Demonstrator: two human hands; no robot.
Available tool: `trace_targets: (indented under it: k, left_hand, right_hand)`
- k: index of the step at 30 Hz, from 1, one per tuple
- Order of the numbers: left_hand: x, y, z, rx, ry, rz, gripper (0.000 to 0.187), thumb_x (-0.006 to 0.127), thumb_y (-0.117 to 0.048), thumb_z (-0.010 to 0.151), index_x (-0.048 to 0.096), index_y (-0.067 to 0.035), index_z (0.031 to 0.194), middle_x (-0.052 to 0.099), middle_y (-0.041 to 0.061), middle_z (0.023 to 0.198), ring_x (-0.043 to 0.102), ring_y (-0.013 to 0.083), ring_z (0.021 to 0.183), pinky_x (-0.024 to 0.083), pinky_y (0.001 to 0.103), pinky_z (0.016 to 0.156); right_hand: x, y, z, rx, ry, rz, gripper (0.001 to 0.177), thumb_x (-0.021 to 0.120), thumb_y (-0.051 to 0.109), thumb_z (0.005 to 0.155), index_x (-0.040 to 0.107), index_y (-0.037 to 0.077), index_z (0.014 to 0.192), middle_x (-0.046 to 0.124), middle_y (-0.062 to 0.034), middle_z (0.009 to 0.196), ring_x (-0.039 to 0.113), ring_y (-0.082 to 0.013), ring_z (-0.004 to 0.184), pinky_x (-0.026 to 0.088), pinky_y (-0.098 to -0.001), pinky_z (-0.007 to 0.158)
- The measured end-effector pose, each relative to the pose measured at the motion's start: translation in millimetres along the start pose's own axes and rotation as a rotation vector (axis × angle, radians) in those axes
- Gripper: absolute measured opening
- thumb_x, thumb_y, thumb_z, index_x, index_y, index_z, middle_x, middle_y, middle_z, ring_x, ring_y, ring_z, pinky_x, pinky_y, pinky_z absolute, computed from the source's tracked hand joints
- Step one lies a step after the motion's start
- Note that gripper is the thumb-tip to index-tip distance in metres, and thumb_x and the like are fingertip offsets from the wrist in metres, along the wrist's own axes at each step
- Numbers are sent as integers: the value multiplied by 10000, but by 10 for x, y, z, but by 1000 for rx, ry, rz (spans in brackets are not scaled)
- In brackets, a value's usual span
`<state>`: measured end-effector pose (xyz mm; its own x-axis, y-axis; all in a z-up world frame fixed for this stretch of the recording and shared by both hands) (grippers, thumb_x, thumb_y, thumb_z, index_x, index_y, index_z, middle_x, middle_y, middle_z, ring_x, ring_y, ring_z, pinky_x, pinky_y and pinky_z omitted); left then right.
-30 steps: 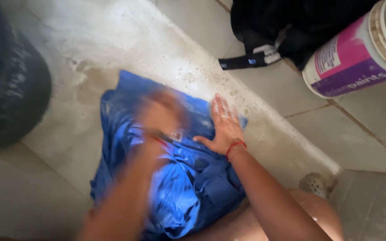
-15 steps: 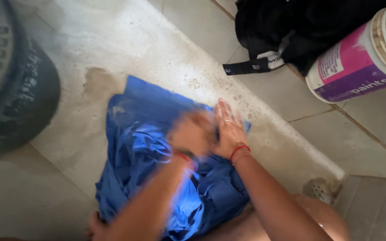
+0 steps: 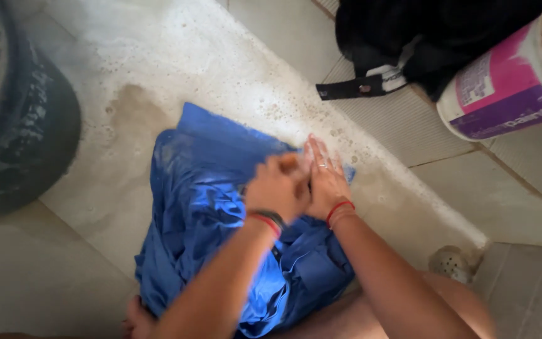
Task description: Hand washing clothes on the floor of a bathroom using soap water, a bucket, and a brush.
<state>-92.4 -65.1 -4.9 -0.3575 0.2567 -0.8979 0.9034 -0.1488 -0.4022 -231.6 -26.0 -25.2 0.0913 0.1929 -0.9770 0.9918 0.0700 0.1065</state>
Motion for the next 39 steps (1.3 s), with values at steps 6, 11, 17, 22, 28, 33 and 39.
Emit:
trace_targets:
  k: [6,11,17,22,28,33,39]
  left_hand:
    - [-840,1136,322,-102,-186,-178,226,632,-322,905,742,-141,985,741,164,954,715,350,893,587,472,795]
    - [-445,221,256,189,-229,405,324,641,-419,891,745,-154,1045,735,122,1069,722,331,956,583,493,813]
    - [-256,930,263,111,-230,-135,450,601,-352,969,685,-136,1356,634,195,1345,585,445,1211,483,533,1009]
    - [-1296,1493,389,-182,-311,127,328,806,-436,719,785,-292,1013,677,184,1180,682,400,990,562,512,826]
    - [216,1066,686,-204,-29,-1388,376,681,-368,849,706,-114,1126,743,180,1005,736,325,852,562,486,751]
    - [617,591,275,-251,46,-1330,454,576,-456,977,758,-43,1022,788,168,955,749,308,881,569,440,780]
    - [-428,855,118,89,-336,-108,612,546,-510,952,597,-28,1325,519,196,1402,477,346,1313,363,481,1092]
  right_hand:
    - [-102,46,-35,4,-30,102,1315,717,798,691,146,33,1597,98,-168,1694,98,-339,1563,119,-543,1230]
    - [47,-13,-6,-14,-39,81,1332,705,806,667,150,34,1600,100,-176,1688,98,-334,1559,107,-546,1223]
    - [-119,62,-52,-10,-65,106,1304,694,813,690,170,34,1594,125,-180,1684,108,-345,1563,93,-536,1243]
    - [-276,183,-38,-22,14,72,1234,680,764,726,191,2,1564,139,-217,1664,119,-367,1550,103,-528,1221]
    - [-227,-99,18,8,-489,882,774,495,602,1031,464,15,1535,408,-190,1650,308,-385,1579,210,-561,1297]
    - [-160,635,-63,339,58,2325,733,612,592,901,571,84,1429,577,-157,1449,545,-361,1307,400,-571,1115]
    - [-126,518,165,309,199,2088,615,542,517,930,505,235,1475,665,-99,1294,665,-329,1082,514,-517,880]
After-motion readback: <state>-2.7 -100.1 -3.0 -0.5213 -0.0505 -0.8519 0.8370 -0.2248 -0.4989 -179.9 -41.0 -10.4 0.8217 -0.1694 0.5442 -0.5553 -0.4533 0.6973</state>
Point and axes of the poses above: each hand's wrist, its own z-axis towards the middle knuckle, its own x-axis out of the palm, y = z × x, the point moved 10 cm from there along z, towards the middle knuckle
